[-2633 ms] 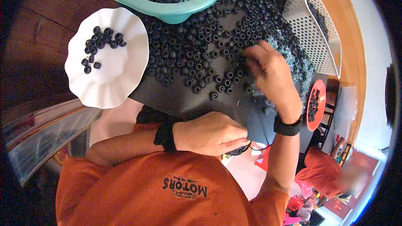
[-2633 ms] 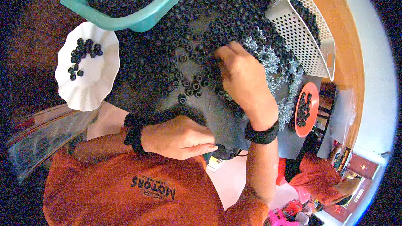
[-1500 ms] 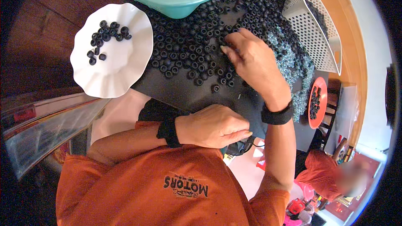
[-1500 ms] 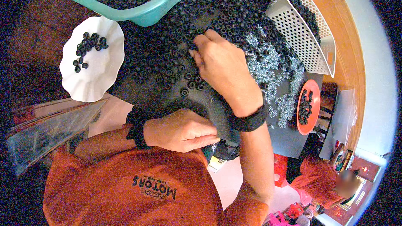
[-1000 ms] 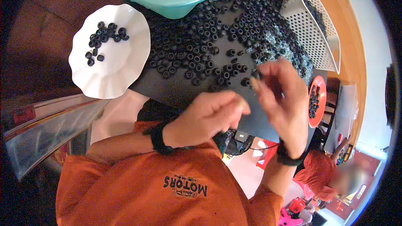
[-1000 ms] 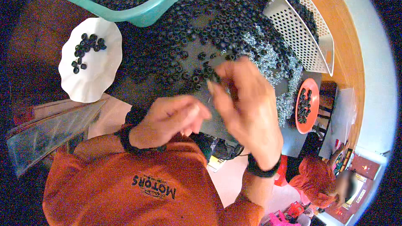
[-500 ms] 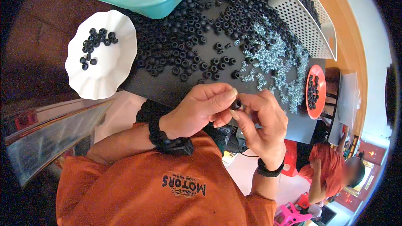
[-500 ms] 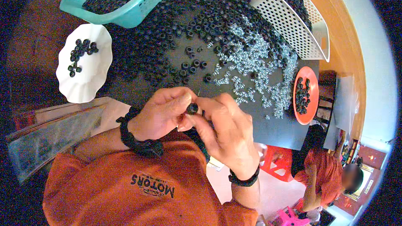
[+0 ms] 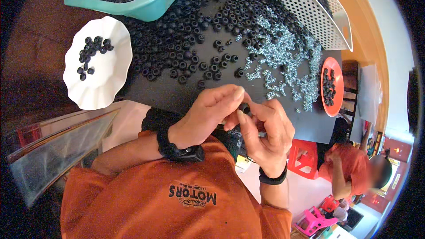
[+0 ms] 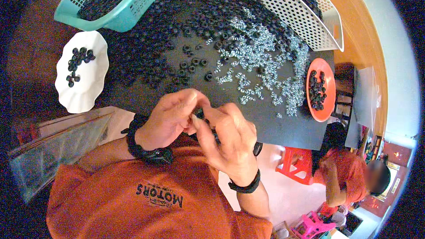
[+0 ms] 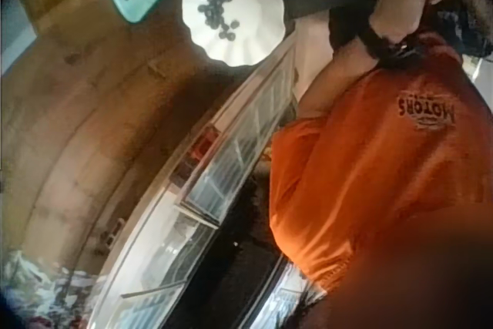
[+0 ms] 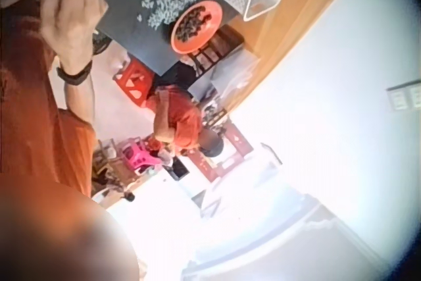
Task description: Assembling small toy wheels by fitting black rubber tires onto white plastic hubs.
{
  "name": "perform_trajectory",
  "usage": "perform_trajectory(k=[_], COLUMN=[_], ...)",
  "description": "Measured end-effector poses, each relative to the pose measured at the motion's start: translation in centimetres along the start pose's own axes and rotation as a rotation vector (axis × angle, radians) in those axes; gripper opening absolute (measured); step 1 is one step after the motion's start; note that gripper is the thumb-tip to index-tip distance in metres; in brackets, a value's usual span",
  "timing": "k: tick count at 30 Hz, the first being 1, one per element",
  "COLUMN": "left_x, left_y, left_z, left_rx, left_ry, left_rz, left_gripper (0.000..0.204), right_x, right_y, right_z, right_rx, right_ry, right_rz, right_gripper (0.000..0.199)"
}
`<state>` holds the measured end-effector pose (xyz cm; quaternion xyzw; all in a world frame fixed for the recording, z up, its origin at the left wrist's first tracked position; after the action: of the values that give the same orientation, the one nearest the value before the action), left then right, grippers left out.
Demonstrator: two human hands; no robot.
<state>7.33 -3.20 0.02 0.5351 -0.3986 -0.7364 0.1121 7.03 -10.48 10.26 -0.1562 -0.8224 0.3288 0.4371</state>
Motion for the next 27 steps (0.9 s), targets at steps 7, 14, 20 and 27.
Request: perform_trajectory(k=[7, 14, 20, 27], left_x=[0.3, 1.4, 0.8, 0.0], left_y=[0.3, 0.1, 0.4, -0.2], left_z=[-0.1, 0.0, -0.4, -0.5], left_rx=[0.011, 0.067, 0.026, 0.000], left_ry=[-0.007, -0.109, 0.006, 0.042], left_rz=[0.094, -0.029, 0.082, 0.039], left_gripper=[0.027, 0.022, 0.022, 0.014], right_x=[-0.5, -0.4, -0.6, -6.7], right_y=[-0.6, -1.0, -1.4, -5.0], right_z=[0.2, 0.2, -0.4, -2.1], right_rx=[0.002, 0.008, -0.051, 0.097], right_ry=[0.058, -0.021, -0.054, 0.171], right_rz=[-0.006, -0.034, -0.043, 0.134], right_gripper=[0.028, 0.025, 0.024, 0.016])
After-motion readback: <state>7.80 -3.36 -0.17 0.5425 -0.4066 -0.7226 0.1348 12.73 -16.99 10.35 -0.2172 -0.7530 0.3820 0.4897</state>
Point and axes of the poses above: each hand's wrist, its own z-axis away from the middle knuckle, its own y-axis out of the palm, x = y × z, the point moved 9 cm from there along -z, towards the middle knuckle, and after that the axes turned 1 degree about -z, right-handed, at the moved point
